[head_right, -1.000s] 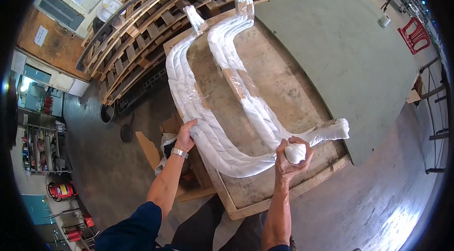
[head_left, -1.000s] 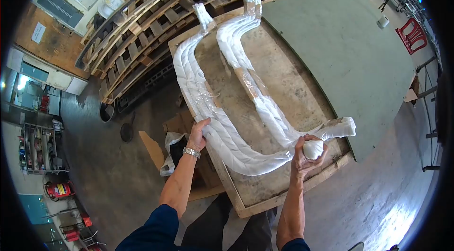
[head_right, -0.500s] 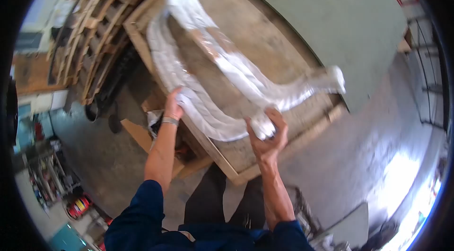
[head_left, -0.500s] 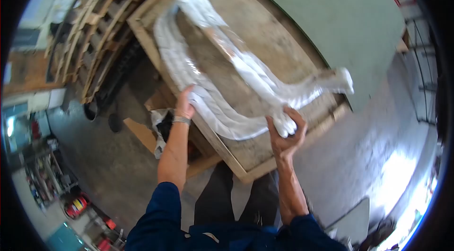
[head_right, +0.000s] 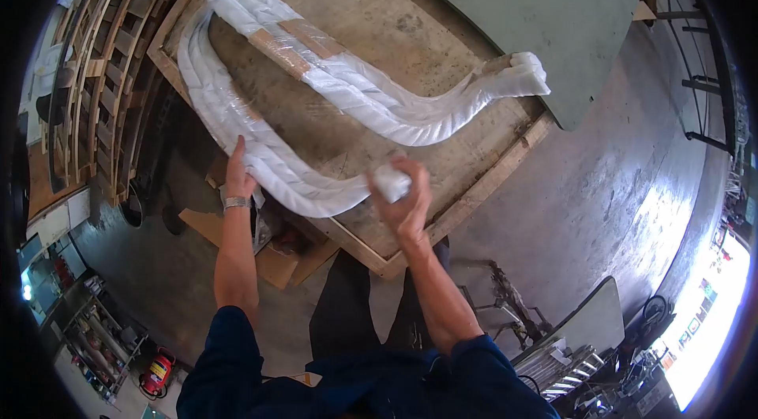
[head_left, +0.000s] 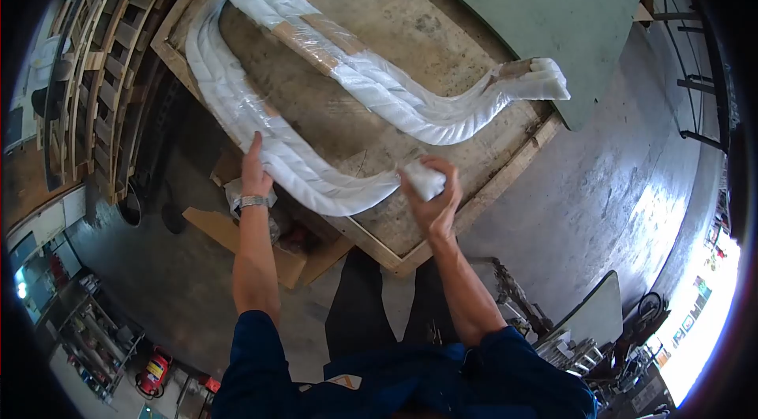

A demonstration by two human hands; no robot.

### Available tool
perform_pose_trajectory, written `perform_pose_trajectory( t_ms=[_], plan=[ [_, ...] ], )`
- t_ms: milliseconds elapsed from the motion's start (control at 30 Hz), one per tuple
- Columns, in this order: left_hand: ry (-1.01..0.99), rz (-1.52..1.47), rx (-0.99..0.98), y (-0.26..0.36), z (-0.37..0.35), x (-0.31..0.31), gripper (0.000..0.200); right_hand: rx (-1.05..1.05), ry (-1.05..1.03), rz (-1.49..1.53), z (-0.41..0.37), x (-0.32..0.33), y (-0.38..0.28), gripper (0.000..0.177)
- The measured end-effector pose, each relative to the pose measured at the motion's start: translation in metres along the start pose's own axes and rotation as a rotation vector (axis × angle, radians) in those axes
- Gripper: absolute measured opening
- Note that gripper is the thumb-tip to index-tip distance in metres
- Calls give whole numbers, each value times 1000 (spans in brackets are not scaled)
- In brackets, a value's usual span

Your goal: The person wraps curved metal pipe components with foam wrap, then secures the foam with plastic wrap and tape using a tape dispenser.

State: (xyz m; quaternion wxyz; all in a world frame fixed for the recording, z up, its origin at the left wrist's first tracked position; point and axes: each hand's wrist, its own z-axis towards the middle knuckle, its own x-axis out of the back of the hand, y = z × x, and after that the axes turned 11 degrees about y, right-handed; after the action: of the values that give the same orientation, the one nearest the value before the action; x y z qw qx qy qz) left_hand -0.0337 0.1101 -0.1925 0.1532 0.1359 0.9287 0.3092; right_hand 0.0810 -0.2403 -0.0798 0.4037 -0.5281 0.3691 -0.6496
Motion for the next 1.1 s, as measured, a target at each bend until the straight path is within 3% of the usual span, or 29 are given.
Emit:
perform_pose_trajectory(
  t_ms=[133, 333, 567, 667, 733, 867, 1000, 1033, 1067, 1100],
  plan=[
    [61, -171, 38, -38, 3, -30, 61, -38, 15, -28, 29, 2, 23, 39],
    [77, -250, -163, -70, 23, -11, 57, 80, 30, 17, 33, 0, 24, 31],
    [145, -182, -146, -70, 13, -14, 68, 100, -11, 45, 36, 0, 25, 29],
    [183, -145, -174, -70, 13, -10, 64, -4, 4, -1, 35, 3, 16, 29],
    [131, -225, -172, -59, -9, -25, 60, 38, -16, 10, 36, 5, 11, 29],
    [212, -246, -222, -64, -10, -26, 57, 41, -55, 9, 40, 4, 18, 28],
    [281, -66, -245, -51, -12, -24, 66, -45, -37, -72, 38, 5, 18, 30],
    [246, 112, -351, -43, -15, -23, 69, -120, -52, -55, 36, 7, 16, 31],
    [209, 288, -449, -39, -22, -23, 72, -223, -55, -67, 34, 10, 15, 43],
    [207, 285, -437, -37, -33, -22, 72, -156, -43, -103, 30, 12, 8, 55]
  ],
)
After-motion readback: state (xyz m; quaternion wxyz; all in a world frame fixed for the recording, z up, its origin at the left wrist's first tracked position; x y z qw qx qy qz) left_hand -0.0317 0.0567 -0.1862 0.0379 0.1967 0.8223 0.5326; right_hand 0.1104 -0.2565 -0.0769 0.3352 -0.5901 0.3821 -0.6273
